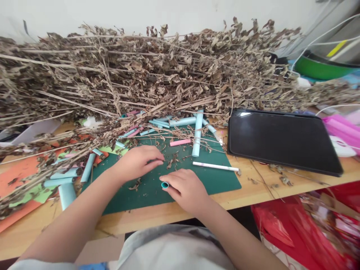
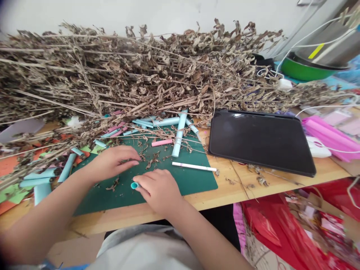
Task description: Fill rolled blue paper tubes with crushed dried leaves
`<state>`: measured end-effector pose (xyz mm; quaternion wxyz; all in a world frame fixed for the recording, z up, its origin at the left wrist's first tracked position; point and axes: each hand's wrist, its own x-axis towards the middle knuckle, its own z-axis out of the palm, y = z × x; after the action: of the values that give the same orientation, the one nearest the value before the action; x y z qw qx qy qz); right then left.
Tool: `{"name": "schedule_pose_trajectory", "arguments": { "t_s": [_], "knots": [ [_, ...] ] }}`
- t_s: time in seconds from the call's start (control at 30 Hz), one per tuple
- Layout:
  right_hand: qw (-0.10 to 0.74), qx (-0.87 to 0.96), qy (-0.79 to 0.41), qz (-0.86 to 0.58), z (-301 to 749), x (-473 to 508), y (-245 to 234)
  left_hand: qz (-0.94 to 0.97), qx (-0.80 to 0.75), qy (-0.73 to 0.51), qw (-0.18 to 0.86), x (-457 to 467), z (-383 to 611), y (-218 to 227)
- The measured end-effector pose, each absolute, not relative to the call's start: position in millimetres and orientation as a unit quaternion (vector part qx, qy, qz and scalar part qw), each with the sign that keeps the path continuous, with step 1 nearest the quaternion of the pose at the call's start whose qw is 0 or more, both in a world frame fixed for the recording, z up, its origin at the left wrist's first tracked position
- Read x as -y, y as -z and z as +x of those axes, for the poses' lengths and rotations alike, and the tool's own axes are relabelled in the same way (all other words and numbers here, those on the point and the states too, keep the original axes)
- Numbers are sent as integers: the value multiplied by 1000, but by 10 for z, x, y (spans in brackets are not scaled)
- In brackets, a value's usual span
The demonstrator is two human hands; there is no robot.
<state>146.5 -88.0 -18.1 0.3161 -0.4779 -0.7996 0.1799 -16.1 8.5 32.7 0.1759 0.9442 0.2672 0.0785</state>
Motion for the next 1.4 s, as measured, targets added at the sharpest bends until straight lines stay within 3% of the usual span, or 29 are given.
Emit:
{"name": "schedule_pose_trajectory", "arguments": {
  "t_s": [0.27, 0.7, 0.83, 1.03, 1.27, 1.4],
  "knots": [
    [451, 739, -141, -480, 1941, 931, -4, 970, -203, 31, 130, -78, 105, -184],
    [347, 744, -160, -547, 2169, 1005, 261, 979, -191, 40, 64, 165, 276, -80],
    [329, 765, -135, -536, 2167, 989, 301, 960, -225, -15, 168, 149, 254, -135],
    [314, 787, -142, -512, 2161, 945, 295, 798, -309, -253, 452, 255, 472, -265],
    [312, 785, -148, -515, 2170, 941, 293, 682, -372, -398, 489, 447, 640, -214],
    [314, 777, -157, -522, 2166, 950, 284, 553, -387, -460, 577, 535, 670, -182]
  ]
}}
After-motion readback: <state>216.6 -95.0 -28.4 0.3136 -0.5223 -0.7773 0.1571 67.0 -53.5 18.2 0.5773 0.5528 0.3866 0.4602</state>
